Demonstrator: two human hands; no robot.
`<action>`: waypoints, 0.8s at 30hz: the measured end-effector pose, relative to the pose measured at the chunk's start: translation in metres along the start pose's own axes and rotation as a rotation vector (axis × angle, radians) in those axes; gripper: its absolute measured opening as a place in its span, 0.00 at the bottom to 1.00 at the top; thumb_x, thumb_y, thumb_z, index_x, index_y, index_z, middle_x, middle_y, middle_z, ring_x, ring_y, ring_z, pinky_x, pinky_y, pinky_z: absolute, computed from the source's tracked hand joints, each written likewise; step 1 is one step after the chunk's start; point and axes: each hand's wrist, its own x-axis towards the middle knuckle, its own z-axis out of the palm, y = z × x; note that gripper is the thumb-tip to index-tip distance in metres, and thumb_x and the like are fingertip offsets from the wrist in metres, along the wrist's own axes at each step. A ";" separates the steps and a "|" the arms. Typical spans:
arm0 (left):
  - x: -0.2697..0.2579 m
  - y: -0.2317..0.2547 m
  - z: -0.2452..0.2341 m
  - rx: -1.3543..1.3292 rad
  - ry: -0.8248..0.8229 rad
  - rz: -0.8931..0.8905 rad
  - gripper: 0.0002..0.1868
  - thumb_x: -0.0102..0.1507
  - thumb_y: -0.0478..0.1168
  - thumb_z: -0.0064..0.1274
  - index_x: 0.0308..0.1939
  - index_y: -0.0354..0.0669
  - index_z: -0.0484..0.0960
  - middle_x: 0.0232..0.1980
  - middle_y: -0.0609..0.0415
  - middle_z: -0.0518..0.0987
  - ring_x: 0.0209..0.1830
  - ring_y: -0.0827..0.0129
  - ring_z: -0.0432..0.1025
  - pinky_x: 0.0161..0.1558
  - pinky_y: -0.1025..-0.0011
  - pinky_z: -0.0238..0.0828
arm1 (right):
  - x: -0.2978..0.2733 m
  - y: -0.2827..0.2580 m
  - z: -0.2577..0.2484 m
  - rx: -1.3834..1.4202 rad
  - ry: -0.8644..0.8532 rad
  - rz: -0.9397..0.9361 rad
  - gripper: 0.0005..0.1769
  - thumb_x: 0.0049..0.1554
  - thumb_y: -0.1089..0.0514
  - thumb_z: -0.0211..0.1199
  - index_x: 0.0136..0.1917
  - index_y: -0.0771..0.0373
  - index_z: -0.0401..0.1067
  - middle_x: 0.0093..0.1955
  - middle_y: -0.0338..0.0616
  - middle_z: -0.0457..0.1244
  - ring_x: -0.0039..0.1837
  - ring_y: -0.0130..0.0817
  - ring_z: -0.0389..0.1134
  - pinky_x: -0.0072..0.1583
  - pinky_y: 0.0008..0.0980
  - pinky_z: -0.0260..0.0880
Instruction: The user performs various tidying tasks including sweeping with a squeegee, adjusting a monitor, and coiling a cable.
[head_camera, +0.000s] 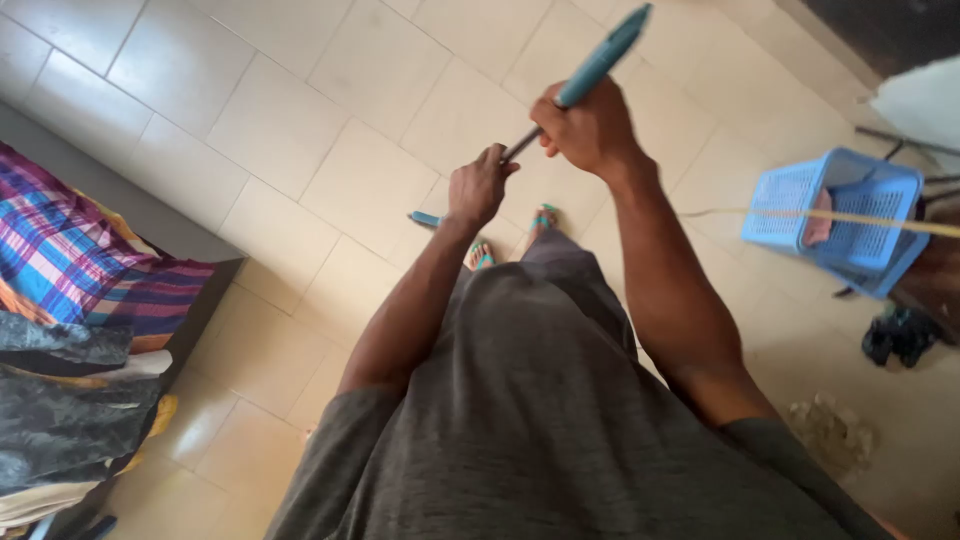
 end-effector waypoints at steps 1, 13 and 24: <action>0.008 0.006 -0.012 -0.001 0.011 -0.002 0.16 0.71 0.52 0.51 0.49 0.45 0.73 0.44 0.45 0.83 0.38 0.43 0.77 0.36 0.47 0.70 | 0.001 -0.011 -0.004 -0.006 -0.004 -0.009 0.15 0.59 0.52 0.59 0.35 0.60 0.74 0.29 0.44 0.67 0.30 0.31 0.70 0.36 0.34 0.71; 0.109 -0.079 -0.019 -0.228 -0.098 0.152 0.14 0.63 0.40 0.55 0.52 0.46 0.83 0.45 0.42 0.84 0.45 0.43 0.76 0.45 0.53 0.75 | 0.085 0.012 0.036 -0.464 -0.147 -0.386 0.11 0.52 0.49 0.66 0.34 0.58 0.78 0.31 0.50 0.68 0.35 0.51 0.70 0.41 0.44 0.71; 0.177 -0.025 -0.132 -0.028 -0.250 0.148 0.13 0.64 0.49 0.64 0.44 0.45 0.86 0.35 0.46 0.84 0.36 0.48 0.77 0.41 0.54 0.74 | 0.146 -0.051 -0.017 -0.343 0.029 -0.378 0.14 0.59 0.49 0.60 0.39 0.61 0.76 0.32 0.49 0.66 0.36 0.49 0.70 0.42 0.45 0.70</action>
